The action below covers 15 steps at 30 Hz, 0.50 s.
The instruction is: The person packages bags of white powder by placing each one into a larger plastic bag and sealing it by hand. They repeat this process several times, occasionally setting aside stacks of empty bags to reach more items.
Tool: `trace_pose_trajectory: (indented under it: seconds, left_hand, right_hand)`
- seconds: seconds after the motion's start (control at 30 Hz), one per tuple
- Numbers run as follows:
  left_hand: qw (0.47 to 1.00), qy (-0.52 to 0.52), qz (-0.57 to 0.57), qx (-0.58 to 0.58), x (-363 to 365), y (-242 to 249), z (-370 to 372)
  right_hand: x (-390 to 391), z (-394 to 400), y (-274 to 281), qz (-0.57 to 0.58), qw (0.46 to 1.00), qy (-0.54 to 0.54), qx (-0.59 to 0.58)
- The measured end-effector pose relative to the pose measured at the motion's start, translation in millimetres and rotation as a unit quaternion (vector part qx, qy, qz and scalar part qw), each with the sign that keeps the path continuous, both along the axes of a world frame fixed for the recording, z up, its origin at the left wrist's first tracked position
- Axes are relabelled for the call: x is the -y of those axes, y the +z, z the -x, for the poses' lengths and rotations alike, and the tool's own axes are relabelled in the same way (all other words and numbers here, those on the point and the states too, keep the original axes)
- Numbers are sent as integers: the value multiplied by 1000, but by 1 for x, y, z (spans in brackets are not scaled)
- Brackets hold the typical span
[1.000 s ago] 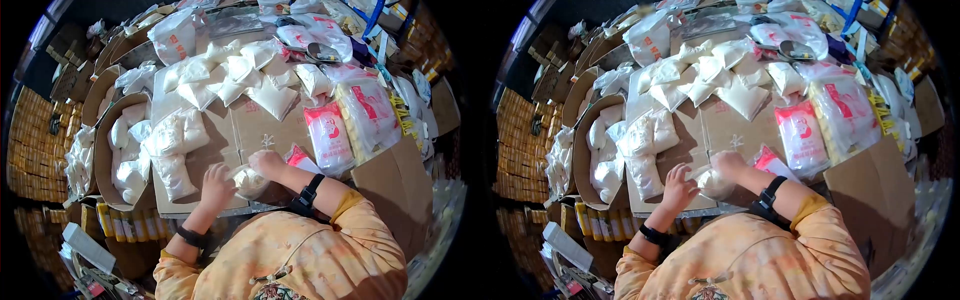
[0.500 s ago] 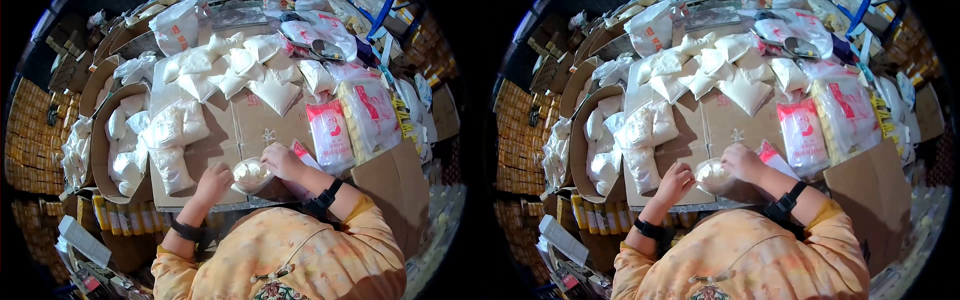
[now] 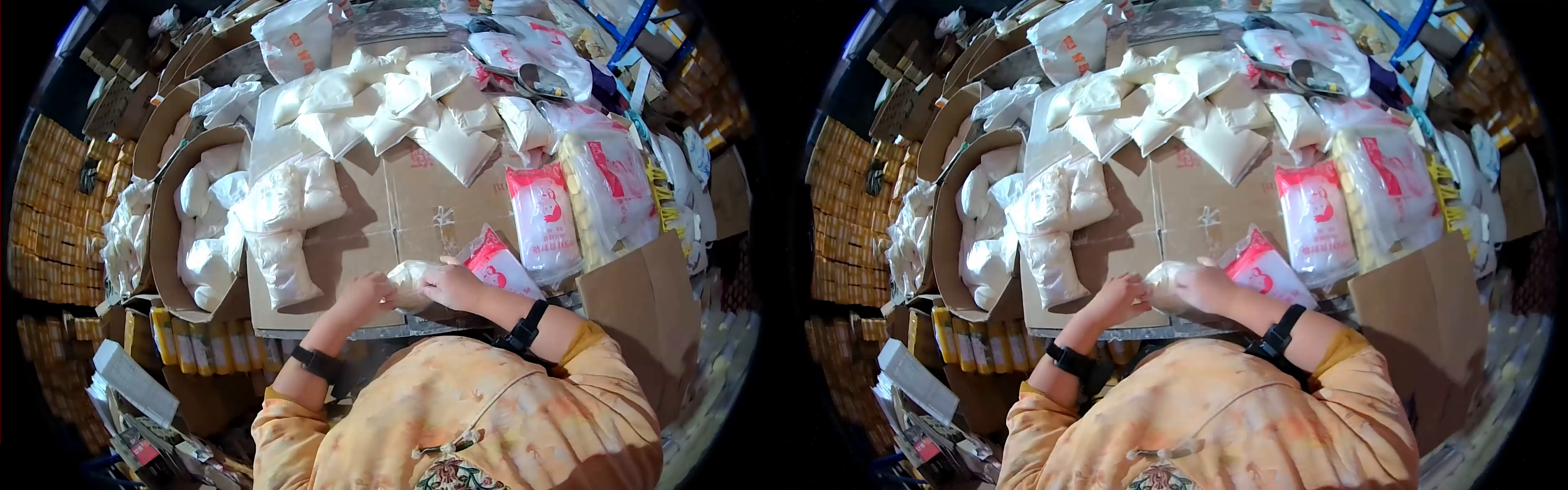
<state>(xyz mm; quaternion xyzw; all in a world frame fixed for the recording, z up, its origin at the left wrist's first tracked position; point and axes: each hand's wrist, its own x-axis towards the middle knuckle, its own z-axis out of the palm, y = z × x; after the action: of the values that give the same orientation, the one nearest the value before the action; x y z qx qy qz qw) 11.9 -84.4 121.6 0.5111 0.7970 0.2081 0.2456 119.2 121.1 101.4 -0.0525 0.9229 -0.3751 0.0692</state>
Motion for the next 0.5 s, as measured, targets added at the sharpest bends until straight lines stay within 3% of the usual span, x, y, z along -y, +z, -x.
trace_pose_trajectory:
  seconds: [0.1, 0.23, 0.3, 0.4, 0.5]
  left_hand:
    - [994, 46, -38, 90, 1, 8, 8]
    - [989, -6, -49, -136, -1, 45, 17]
    - [984, -18, -35, -173, -1, 43, 17]
    - [976, -27, -43, -212, -1, 37, 18]
    - [977, -8, -71, -199, 2, 32, 16]
  right_hand:
    - [-2, 0, 15, 59, 998, 5, 38]
    - [-9, -2, 23, -7, 998, 32, -46]
    - [-14, -3, 16, -79, 988, 47, -126]
    - [-28, -1, 17, -130, 980, 41, -145]
    - [-37, -4, 25, -92, 968, 18, -234]
